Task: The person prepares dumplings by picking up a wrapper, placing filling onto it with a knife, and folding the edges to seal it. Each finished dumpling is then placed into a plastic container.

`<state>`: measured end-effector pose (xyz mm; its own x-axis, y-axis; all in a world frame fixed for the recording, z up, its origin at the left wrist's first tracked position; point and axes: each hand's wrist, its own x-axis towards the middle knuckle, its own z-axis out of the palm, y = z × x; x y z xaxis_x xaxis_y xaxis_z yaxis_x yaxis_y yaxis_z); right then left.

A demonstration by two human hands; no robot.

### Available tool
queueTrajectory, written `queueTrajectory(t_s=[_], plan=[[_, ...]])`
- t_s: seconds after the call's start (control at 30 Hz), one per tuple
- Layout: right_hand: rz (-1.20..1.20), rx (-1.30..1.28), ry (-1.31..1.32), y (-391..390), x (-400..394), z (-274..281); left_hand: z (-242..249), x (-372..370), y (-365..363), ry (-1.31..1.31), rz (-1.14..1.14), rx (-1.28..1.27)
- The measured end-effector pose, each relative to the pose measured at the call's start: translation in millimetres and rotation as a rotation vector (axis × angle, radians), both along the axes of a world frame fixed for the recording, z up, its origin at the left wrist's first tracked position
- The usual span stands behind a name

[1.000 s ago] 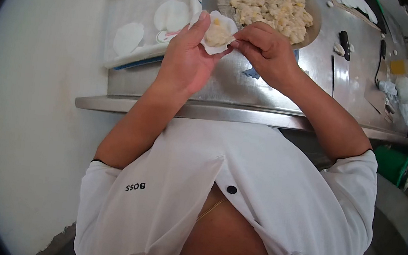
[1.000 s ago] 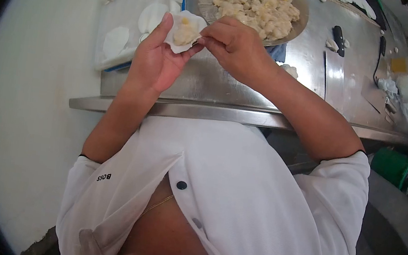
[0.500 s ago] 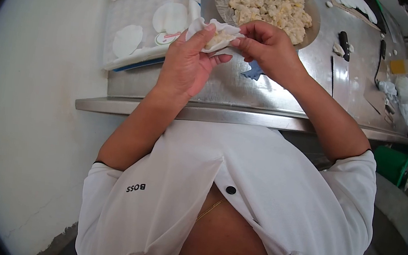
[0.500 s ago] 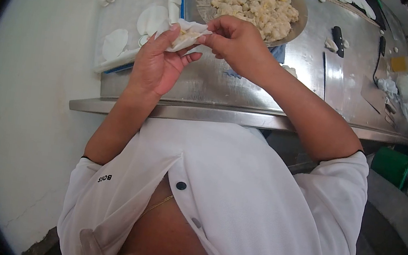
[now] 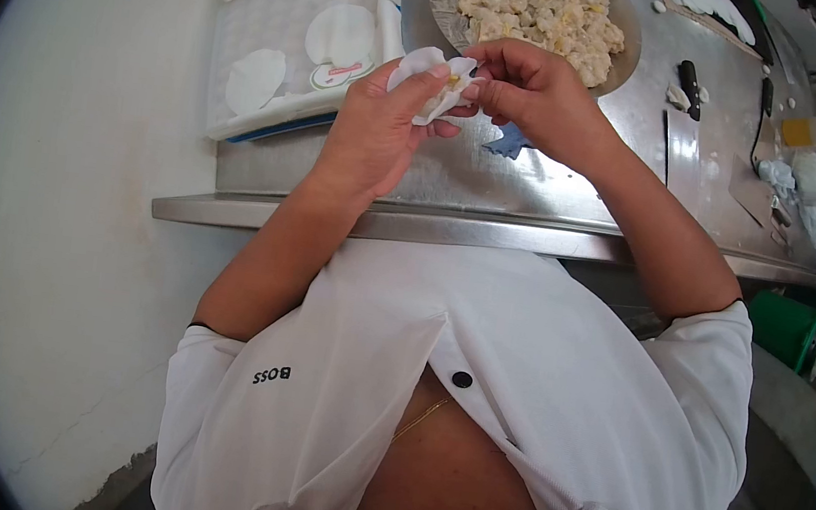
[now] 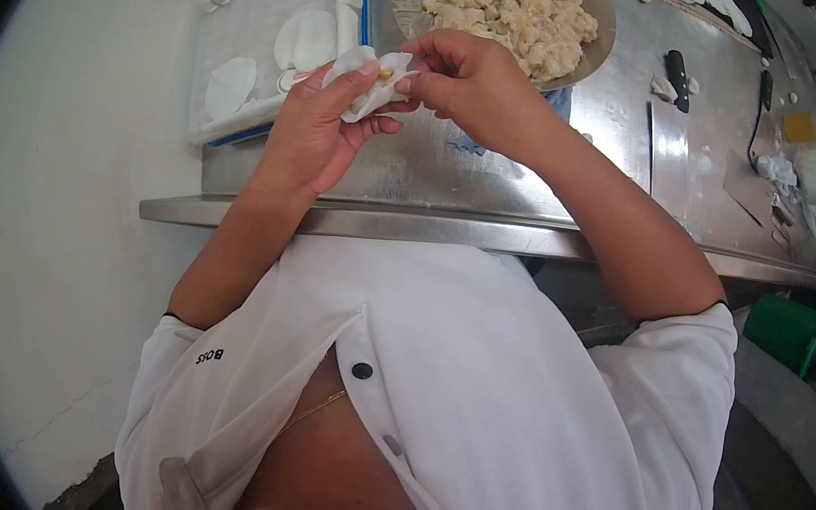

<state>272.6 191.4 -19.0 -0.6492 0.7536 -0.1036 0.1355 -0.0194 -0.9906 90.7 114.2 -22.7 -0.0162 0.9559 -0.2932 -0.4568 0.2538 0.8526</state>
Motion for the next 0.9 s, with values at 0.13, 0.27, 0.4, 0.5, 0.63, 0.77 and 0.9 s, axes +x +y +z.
queueTrajectory(t_s=[0.13, 0.27, 0.4, 0.5, 0.63, 0.77, 0.9], plan=[[0.020, 0.051, -0.011, -2, 0, -8, 2, 0, -1, -0.026, -0.001, -0.029], [0.021, 0.343, -0.144, -1, 0, -16, 0, 4, -1, -0.034, 0.056, -0.083], [0.051, 0.523, -0.152, -4, 0, -20, 7, 7, -4, 0.110, 0.044, -0.120], [0.008, 0.382, -0.079, -6, -4, -25, 7, 5, -3, 0.167, -0.013, -0.093], [-0.002, 0.173, -0.072, -5, -3, -16, 5, 4, -3, 0.189, -0.047, -0.090], [0.039, 0.141, -0.093, -1, -1, -17, 4, 5, -3, 0.146, -0.025, -0.112], [0.031, 0.287, -0.110, -1, 0, -19, -5, 3, -1, 0.075, 0.050, -0.124]])
